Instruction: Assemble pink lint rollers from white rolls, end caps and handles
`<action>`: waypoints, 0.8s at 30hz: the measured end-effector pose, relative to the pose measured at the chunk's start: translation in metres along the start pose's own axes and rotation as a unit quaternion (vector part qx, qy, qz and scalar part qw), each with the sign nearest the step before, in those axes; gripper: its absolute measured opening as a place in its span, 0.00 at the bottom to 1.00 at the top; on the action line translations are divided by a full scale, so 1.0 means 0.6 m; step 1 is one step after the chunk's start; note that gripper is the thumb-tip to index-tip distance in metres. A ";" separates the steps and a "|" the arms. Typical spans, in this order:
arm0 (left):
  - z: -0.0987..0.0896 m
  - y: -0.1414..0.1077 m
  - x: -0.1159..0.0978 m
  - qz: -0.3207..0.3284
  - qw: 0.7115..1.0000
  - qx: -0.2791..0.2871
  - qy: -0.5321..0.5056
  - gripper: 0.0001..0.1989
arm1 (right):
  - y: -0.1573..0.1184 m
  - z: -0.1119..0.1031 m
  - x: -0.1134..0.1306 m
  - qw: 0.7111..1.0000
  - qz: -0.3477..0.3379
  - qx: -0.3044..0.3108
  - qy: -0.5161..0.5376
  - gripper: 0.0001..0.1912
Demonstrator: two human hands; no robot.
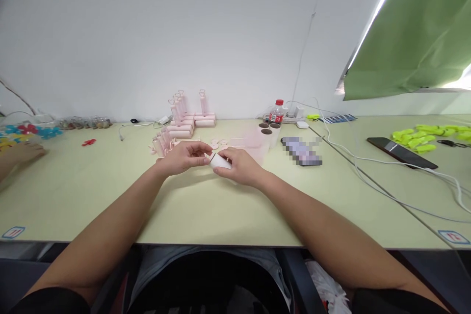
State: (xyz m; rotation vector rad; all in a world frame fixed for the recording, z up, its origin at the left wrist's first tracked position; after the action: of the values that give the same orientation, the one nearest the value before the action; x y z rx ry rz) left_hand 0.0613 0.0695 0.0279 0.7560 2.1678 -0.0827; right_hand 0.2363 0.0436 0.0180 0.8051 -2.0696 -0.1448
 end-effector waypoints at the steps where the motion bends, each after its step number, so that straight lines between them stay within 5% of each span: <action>1: 0.000 -0.001 -0.002 0.004 1.000 0.000 0.013 0.22 | 0.000 0.000 0.000 1.000 -0.006 -0.001 -0.006 0.09; 24: -0.007 -0.006 -0.009 -0.008 0.995 0.008 0.094 0.22 | -0.001 0.000 0.004 0.999 -0.035 -0.006 -0.026 0.13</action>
State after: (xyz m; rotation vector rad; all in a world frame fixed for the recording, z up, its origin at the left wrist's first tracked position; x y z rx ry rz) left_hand 0.0591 0.0651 0.0337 0.7813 2.3547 -0.0382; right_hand 0.2358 0.0417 0.0191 0.8742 -2.0883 -0.2184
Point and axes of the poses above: each hand's wrist, its own y-axis towards the middle knuckle, its own z-axis out of the palm, x = y × z, the point moved 5 cm from there along y, towards the middle knuckle, and after that the axes turned 14 degrees about y, right-handed, at the moved point
